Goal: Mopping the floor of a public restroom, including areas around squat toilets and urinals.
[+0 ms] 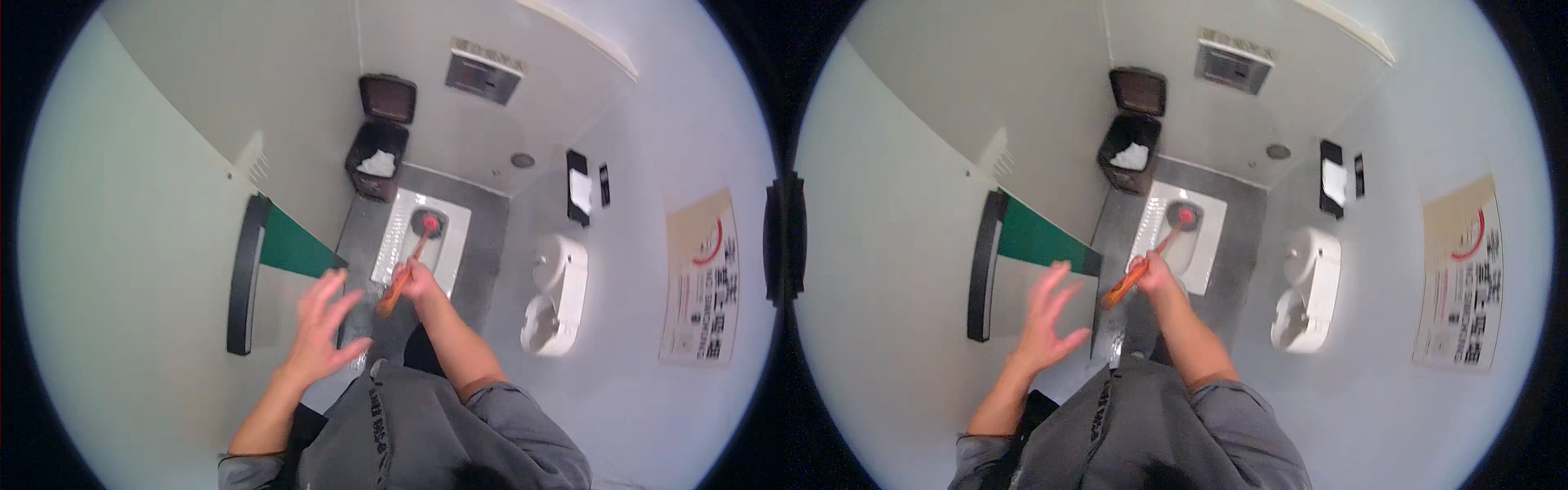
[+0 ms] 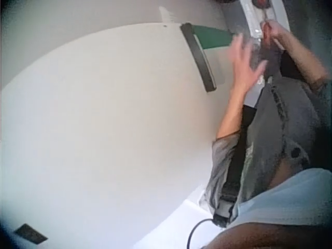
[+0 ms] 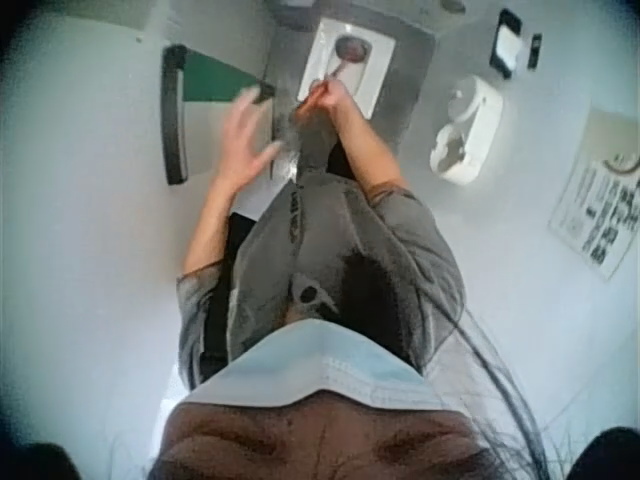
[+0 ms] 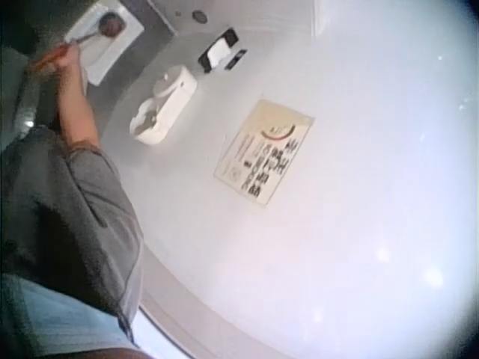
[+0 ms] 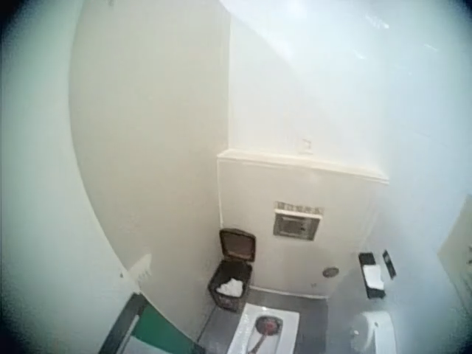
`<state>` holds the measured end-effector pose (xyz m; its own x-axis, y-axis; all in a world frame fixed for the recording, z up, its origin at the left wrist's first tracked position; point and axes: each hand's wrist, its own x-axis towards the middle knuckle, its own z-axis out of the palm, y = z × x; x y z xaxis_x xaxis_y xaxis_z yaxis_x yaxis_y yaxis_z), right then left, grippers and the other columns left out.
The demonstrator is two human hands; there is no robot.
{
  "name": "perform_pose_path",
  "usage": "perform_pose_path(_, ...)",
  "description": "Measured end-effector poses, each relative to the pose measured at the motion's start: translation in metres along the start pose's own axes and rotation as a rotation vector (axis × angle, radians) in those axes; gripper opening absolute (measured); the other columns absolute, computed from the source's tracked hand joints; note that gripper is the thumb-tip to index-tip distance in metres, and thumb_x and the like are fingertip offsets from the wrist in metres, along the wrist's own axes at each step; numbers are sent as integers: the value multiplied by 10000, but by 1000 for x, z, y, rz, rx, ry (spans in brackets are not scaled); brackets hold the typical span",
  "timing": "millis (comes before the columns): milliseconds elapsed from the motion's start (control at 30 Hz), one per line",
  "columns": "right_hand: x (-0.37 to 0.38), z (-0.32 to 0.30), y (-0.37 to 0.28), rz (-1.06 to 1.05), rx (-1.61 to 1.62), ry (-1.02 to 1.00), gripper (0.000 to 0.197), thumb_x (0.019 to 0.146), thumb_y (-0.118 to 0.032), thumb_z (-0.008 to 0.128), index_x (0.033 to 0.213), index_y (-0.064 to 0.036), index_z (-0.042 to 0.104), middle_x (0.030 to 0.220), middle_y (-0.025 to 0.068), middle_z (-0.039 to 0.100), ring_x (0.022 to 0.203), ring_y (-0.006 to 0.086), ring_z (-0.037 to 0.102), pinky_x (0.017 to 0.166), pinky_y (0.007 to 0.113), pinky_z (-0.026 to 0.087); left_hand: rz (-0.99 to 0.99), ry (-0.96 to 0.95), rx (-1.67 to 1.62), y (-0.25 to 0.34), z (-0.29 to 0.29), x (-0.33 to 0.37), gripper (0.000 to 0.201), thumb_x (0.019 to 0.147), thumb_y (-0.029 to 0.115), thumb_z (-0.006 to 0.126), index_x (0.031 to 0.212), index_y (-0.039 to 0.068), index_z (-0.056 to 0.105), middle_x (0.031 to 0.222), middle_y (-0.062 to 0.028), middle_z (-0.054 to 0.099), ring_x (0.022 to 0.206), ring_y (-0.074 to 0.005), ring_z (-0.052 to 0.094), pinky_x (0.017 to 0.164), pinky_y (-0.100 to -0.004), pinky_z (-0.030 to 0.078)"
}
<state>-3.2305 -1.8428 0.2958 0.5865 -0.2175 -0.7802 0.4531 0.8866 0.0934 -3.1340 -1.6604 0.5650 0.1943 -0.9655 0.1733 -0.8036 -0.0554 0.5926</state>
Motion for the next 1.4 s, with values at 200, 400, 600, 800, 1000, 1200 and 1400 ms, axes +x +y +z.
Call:
perform_pose_path(200,1,32,8,239,-398,41,397,898,-331,342,992,43,435,874,157,545,830,294,539,769,426,455,-386,-52,-563,-26,48,56,274,760,166,546,1009,56,571,1044,-152,543,1007,-285,502,891,-386,349)
perform_pose_path(400,79,139,-197,234,-1267,-93,374,845,-315,432,1090,-36,473,1055,142,526,951,321,509,839,449,393,-423,157,-63,-30,34,136,126,755,136,521,830,102,616,887,-74,604,940,-265,538,906,-415,324)
perform_pose_path(600,129,290,-388,-516,-96,-43,492,907,-345,226,1258,-6,284,1271,137,367,1132,267,395,921,402,342,-554,147,-24,-11,35,191,143,750,113,502,830,114,620,877,-52,608,1001,-265,513,960,-472,234)
perform_pose_path(800,249,265,-536,-401,241,-667,475,904,-304,175,989,-12,539,1073,132,552,1016,246,511,862,392,408,-592,79,2,-27,16,218,173,721,84,496,838,114,620,890,-59,605,998,-278,514,975,-482,208)
perform_pose_path(1000,188,337,-485,-484,201,-147,520,913,-311,93,1169,11,412,1250,137,414,1179,253,365,996,418,232,-736,68,-30,-35,2,207,248,693,50,438,870,92,607,914,-65,595,1014,-280,502,996,-492,174)
perform_pose_path(1200,205,329,-489,-559,-152,-191,493,917,-302,133,1235,17,333,1297,135,354,1217,271,297,1016,420,190,-755,75,-45,-41,-1,197,226,714,42,468,880,103,609,889,-66,597,978,-266,527,997,-486,190)
perform_pose_path(1400,273,283,-593,-319,107,-332,460,918,-272,209,1249,35,294,1298,143,340,1203,292,299,995,454,242,-762,97,-21,-32,9,194,233,680,60,511,883,127,605,846,-57,588,946,-230,534,973,-474,240)
